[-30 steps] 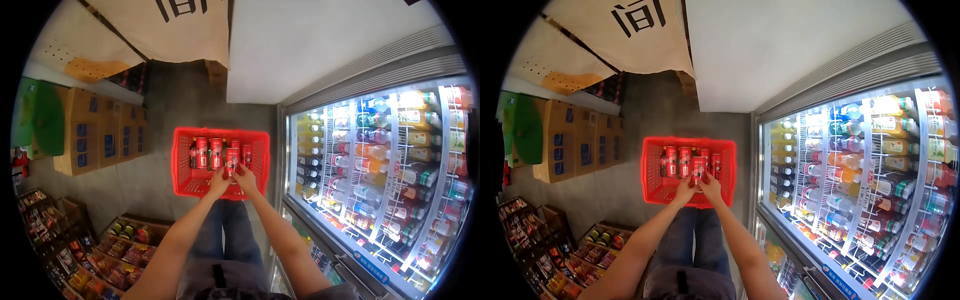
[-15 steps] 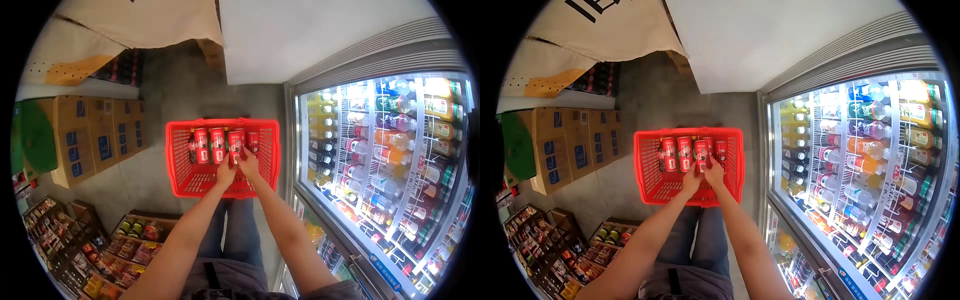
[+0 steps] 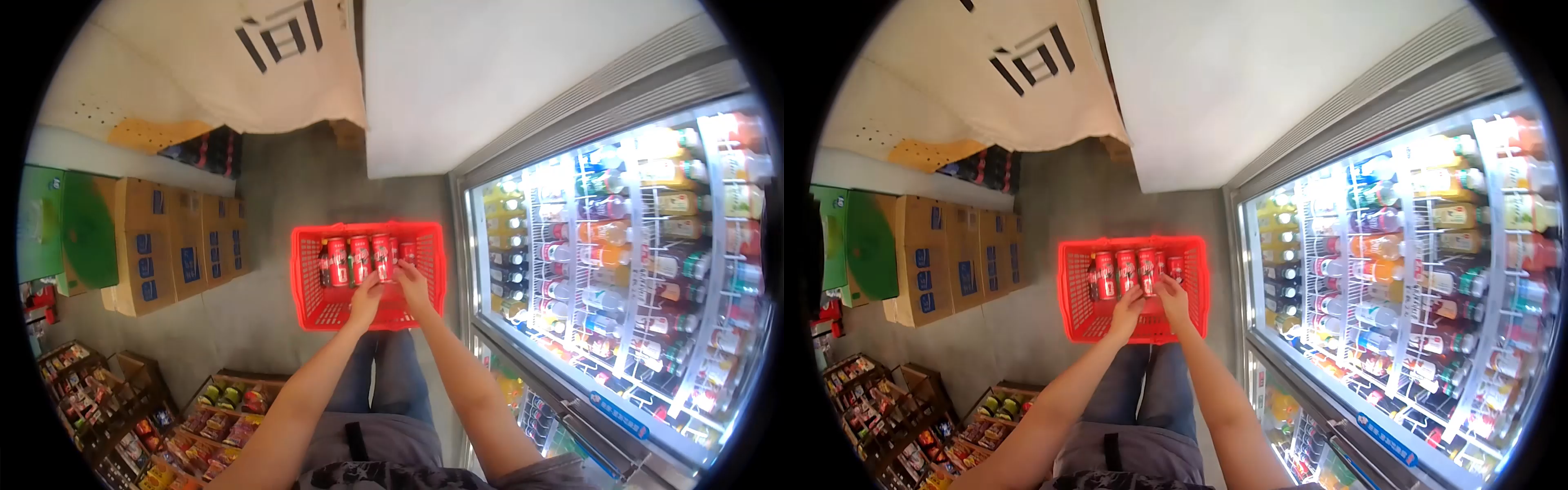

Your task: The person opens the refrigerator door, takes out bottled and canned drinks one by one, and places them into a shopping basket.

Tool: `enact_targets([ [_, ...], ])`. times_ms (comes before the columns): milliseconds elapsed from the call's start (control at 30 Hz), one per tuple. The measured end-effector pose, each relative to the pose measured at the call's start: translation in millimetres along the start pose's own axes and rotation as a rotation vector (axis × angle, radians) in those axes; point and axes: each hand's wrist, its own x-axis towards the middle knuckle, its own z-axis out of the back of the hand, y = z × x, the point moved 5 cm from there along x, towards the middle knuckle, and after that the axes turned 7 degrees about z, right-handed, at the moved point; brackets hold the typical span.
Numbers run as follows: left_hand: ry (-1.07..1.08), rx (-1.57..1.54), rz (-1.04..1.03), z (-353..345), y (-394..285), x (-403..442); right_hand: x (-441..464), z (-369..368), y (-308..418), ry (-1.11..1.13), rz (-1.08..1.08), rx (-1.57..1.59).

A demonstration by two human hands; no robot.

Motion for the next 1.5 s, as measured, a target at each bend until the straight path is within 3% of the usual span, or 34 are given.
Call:
enact_targets([
  [33, 0.006, -0.036, 0.014, 4.4, -8.7, -1.9, -9.7, -4.2, 23.7, 0.005, -0.086, 0.192],
  [67, 0.03, -0.058, -0.018, 7.2, -19.0, -1.0, -21.6, -4.7, 49.6, -0.007, -0.091, 0.178],
  [167, 0.086, -0.192, -0.019, 7.8, -92.4, -28.3, -47.4, -8.8, 108.4, -0.021, -0.046, 0.309],
  [333, 0.189, -0.129, -0.156, -7.5, -169.1, -55.4, -86.7, 1.1, 181.9, -0.07, 0.084, 0.36],
  [667, 0.637, -0.006, -0.304, -166.2, -286.3, -170.5, -205.5, 93.0, 308.8, -0.336, 0.444, 0.401],
  [933, 0.986, 0.116, -0.341, -255.1, -270.0, -311.3, -370.5, 177.5, 350.7, -0.584, 0.77, 0.378],
  [1167, 1.23, 0.195, -0.333, -285.9, -236.1, -428.1, -538.5, 249.9, 343.9, -1.007, 1.009, 0.345],
  [1267, 1.321, 0.179, -0.35, -303.9, -236.2, -468.9, -592.2, 275.6, 336.0, -1.233, 1.024, 0.348],
  [1500, 1.428, 0.216, -0.359, -349.1, -242.1, -525.5, -611.7, 303.9, 346.9, -1.341, 0.97, 0.246],
])
